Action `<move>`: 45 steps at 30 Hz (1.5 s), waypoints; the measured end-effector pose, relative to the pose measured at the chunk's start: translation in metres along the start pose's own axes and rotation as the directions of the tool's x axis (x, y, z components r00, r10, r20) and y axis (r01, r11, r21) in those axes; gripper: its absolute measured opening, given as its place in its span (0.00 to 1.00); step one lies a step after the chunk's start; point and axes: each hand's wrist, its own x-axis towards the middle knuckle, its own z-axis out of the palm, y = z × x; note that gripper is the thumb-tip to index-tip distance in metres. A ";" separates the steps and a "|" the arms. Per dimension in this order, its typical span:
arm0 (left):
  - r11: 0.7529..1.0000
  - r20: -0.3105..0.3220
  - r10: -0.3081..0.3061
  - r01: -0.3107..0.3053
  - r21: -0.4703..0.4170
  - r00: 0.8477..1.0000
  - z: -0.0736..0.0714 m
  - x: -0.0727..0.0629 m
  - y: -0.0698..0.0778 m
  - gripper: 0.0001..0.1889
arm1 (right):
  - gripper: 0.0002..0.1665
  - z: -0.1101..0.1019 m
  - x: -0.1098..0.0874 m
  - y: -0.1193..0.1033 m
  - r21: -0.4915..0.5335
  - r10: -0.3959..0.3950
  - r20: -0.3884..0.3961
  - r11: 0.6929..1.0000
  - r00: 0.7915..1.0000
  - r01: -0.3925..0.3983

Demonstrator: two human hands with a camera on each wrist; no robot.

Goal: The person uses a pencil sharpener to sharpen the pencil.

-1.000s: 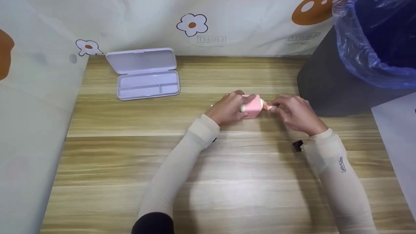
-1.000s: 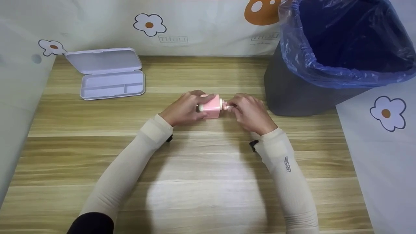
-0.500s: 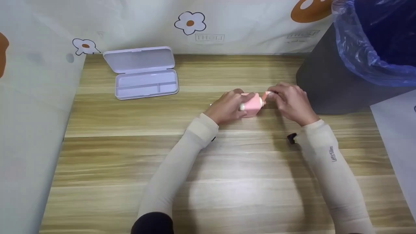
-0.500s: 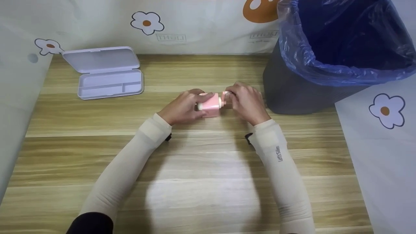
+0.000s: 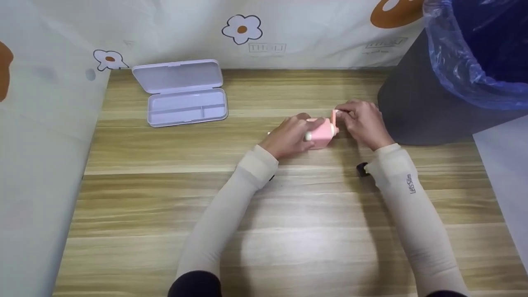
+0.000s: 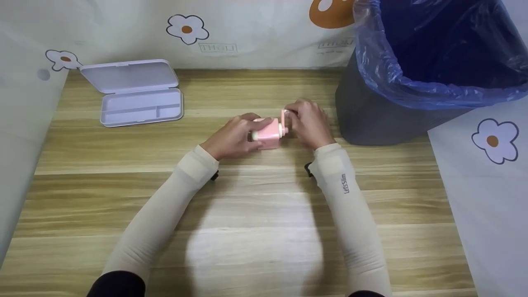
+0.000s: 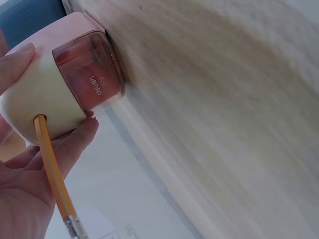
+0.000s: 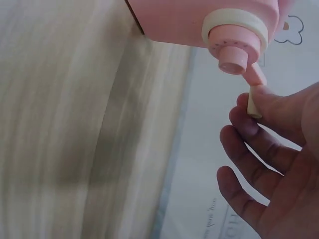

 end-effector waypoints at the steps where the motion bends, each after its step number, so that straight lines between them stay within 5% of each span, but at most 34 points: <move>1: 1.000 0.001 -0.001 0.001 -0.002 1.000 0.000 0.000 0.000 0.32 | 0.11 0.001 0.000 0.001 0.017 0.006 0.000 1.000 1.000 -0.006; 12: 1.000 -0.002 0.002 -0.002 0.014 1.000 0.001 0.000 0.001 0.32 | 0.09 0.026 0.003 0.018 0.041 0.063 0.120 0.997 0.991 -0.069; 20: 0.999 -0.007 0.015 -0.014 0.031 1.000 0.000 0.000 -0.002 0.32 | 0.15 0.027 0.000 0.021 -0.068 -0.013 0.234 0.997 0.972 0.030; 35: 0.994 -0.042 -0.025 0.029 0.107 0.999 -0.001 -0.001 0.001 0.31 | 0.04 0.032 -0.031 0.015 -0.006 -0.105 0.212 0.994 0.972 0.109; 45: 0.997 -0.043 -0.051 0.054 0.064 0.998 0.005 0.001 0.004 0.32 | 0.04 0.029 -0.046 0.017 0.041 -0.140 0.186 0.990 0.973 0.134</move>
